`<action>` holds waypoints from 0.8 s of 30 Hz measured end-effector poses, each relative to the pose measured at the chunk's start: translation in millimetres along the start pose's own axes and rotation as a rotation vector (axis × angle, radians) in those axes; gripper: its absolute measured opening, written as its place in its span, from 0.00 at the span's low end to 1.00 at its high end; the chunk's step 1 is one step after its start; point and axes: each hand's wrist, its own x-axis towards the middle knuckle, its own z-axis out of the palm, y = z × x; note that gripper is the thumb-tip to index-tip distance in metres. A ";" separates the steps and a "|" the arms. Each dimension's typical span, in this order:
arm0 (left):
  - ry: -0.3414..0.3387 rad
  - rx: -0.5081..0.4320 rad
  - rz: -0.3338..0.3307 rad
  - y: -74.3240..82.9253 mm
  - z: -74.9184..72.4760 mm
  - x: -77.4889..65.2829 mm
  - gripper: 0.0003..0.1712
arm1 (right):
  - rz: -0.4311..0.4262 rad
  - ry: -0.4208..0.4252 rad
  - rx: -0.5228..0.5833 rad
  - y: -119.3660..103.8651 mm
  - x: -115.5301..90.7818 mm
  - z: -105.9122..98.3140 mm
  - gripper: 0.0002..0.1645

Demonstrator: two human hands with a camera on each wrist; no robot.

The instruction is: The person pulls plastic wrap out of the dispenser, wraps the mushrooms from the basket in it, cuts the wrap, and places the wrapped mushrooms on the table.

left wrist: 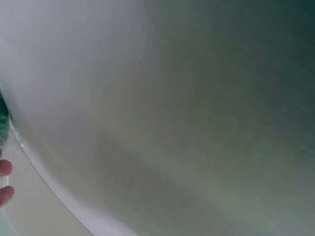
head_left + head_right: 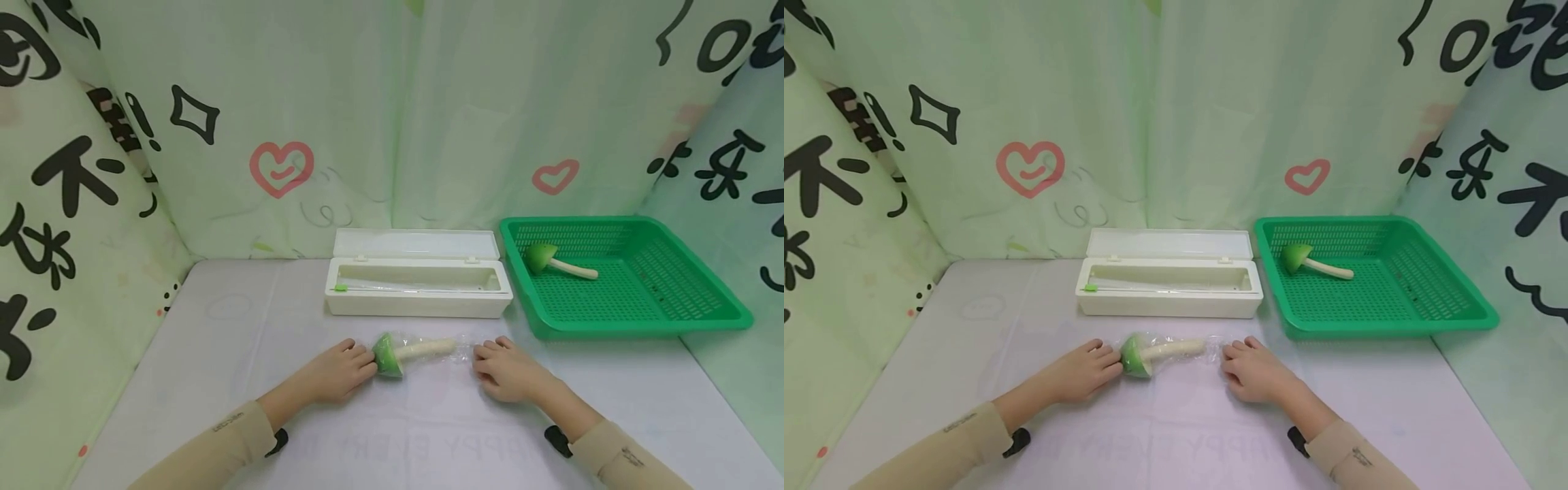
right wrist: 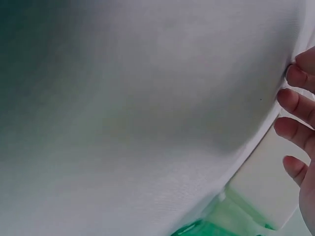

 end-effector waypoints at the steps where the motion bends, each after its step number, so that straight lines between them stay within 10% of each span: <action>1: -0.012 0.001 -0.019 0.6 0.4 1.0 0.06 | -0.002 0.002 -0.003 -0.1 0.4 0.2 0.08; 9: 0.038 0.043 -0.068 -0.7 -6.1 1.6 0.07 | 0.135 -0.149 0.115 -2.5 2.8 -26.6 0.09; 18: 0.407 0.006 -0.229 -9.8 -4.7 -0.6 0.11 | 0.110 0.194 0.097 -7.7 28.4 -45.5 0.05; 24: 0.173 -0.225 -0.499 -5.2 -2.4 0.1 0.19 | 0.039 0.245 0.004 -19.2 47.3 -25.7 0.19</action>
